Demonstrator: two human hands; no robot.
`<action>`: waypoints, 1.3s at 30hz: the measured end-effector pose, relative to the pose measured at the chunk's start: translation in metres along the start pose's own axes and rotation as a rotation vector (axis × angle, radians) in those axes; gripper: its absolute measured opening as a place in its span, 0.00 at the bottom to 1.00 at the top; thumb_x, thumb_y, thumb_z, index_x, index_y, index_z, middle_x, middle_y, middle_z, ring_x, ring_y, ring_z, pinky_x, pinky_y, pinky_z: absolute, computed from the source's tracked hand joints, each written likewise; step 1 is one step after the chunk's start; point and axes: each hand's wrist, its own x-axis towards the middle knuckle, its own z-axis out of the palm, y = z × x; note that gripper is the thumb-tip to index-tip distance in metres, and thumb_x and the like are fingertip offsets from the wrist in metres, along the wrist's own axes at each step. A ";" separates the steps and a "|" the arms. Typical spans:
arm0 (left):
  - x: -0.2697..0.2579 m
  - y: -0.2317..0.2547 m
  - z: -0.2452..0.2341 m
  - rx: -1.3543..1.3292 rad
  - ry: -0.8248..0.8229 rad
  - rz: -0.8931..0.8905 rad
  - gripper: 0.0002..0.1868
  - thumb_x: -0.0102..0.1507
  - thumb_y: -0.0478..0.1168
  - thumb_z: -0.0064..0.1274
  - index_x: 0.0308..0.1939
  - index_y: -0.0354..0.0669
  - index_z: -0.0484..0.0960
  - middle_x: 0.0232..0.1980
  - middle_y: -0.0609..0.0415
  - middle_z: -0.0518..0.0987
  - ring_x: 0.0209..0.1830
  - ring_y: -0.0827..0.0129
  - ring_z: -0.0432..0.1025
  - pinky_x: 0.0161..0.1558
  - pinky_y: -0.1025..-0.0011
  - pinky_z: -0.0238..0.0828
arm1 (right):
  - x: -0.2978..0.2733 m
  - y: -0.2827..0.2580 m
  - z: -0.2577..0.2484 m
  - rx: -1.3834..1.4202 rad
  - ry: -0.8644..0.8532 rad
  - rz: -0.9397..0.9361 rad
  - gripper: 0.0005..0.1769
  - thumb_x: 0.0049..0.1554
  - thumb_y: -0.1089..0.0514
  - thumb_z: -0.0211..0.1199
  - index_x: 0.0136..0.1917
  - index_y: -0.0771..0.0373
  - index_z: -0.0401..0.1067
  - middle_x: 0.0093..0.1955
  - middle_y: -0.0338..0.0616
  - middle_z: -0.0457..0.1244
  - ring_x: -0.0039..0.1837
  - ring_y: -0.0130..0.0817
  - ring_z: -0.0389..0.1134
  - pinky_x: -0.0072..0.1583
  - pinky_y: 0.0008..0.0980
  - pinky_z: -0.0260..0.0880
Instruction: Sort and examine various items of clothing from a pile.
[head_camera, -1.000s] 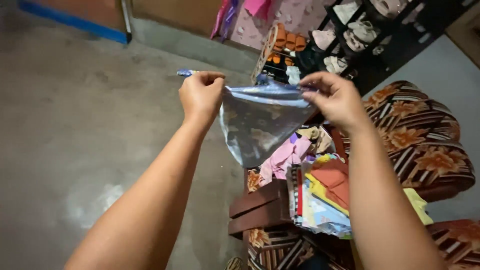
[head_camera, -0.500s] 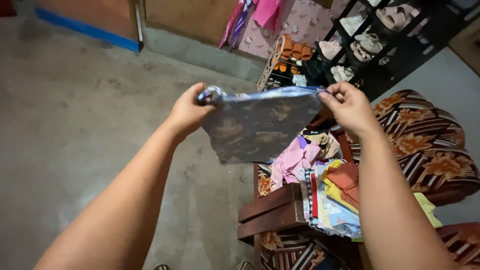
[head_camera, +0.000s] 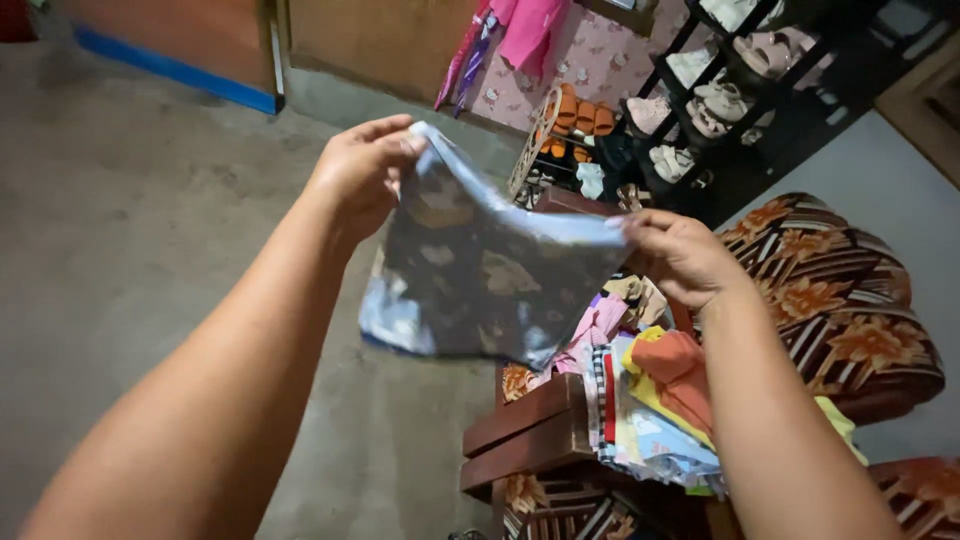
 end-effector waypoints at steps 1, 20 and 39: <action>0.000 -0.005 -0.007 0.001 0.002 0.003 0.22 0.62 0.35 0.66 0.58 0.36 0.80 0.45 0.51 0.85 0.40 0.70 0.77 0.40 0.71 0.69 | -0.001 -0.002 0.003 -0.001 -0.004 -0.001 0.14 0.58 0.58 0.67 0.55 0.65 0.72 0.57 0.43 0.71 0.54 0.30 0.72 0.55 0.27 0.76; -0.075 0.014 0.063 0.242 -0.024 -0.560 0.21 0.68 0.51 0.51 0.53 0.36 0.79 0.50 0.48 0.84 0.46 0.61 0.79 0.51 0.59 0.76 | 0.007 0.017 -0.002 0.134 0.133 0.118 0.24 0.65 0.43 0.52 0.61 0.63 0.72 0.54 0.43 0.69 0.51 0.35 0.71 0.56 0.39 0.72; -0.061 0.035 0.107 -0.280 -0.215 0.011 0.14 0.71 0.43 0.53 0.58 0.42 0.81 0.49 0.55 0.83 0.49 0.70 0.78 0.51 0.68 0.77 | -0.030 -0.057 -0.008 0.374 0.025 -0.163 0.28 0.63 0.45 0.53 0.67 0.66 0.68 0.65 0.53 0.66 0.65 0.45 0.69 0.67 0.49 0.69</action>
